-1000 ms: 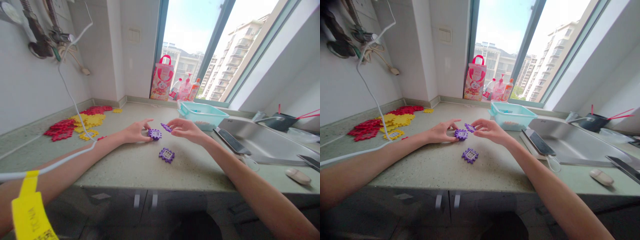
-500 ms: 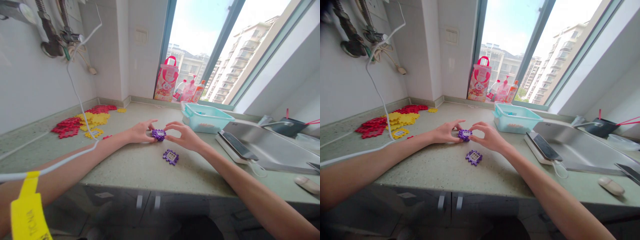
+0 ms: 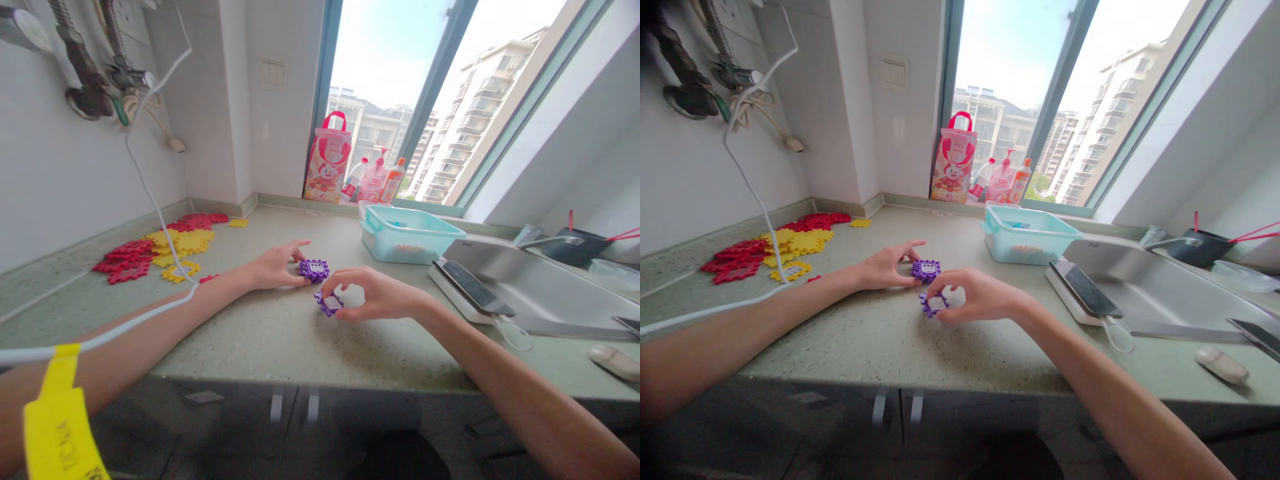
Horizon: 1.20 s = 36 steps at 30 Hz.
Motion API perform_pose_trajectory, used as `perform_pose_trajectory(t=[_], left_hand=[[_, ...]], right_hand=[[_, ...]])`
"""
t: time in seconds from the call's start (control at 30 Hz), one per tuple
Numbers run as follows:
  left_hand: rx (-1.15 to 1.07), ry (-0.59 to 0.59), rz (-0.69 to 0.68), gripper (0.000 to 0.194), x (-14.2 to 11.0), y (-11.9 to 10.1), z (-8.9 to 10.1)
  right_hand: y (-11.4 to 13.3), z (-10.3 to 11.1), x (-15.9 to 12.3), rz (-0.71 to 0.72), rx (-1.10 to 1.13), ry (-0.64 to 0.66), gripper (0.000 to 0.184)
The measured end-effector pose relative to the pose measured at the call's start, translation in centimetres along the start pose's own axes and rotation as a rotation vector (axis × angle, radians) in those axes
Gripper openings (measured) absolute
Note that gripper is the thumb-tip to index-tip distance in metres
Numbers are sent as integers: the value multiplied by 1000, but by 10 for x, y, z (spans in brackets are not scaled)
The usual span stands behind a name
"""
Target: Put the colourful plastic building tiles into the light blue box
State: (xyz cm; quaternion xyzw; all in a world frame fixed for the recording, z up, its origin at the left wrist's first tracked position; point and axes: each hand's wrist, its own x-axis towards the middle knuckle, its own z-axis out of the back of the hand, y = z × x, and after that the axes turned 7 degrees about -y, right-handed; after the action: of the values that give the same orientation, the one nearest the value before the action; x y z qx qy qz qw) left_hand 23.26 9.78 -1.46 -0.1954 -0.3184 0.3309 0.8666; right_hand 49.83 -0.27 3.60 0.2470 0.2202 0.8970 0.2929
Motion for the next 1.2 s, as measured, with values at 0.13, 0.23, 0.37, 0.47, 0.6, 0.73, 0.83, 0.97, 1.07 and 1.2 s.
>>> perform_pose_trajectory(t=[0.13,0.23,0.37,0.47,0.6,0.73,0.83,0.97,1.07,1.2], left_hand=[[21,16,-9,93,0,-8,-1],[20,27,4,93,0,-12,-1],[13,22,-9,93,0,-11,-1],[-17,14,-25,93,0,-10,-2],[-30,11,-42,92,-1,-9,-2],[-19,18,-40,102,-2,-9,-1],[14,26,-34,105,-3,-14,1],[41,23,-28,92,-4,-22,2],[80,16,-30,99,-5,-23,2],[111,11,-47,98,-6,-22,1]], right_hand=[[-3,2,5,94,-152,-446,33],[-7,1,9,108,-250,-593,31],[-18,-9,14,60,-277,-586,33],[-29,-17,17,62,-285,-400,21],[-38,-24,18,16,-245,-287,22],[-43,-26,18,-46,-181,-272,29],[-47,-27,19,-89,-113,-261,29],[-51,-27,19,-73,-7,-269,27],[-53,-26,18,-69,22,-260,31],[-55,-23,14,-86,-13,-235,43]])
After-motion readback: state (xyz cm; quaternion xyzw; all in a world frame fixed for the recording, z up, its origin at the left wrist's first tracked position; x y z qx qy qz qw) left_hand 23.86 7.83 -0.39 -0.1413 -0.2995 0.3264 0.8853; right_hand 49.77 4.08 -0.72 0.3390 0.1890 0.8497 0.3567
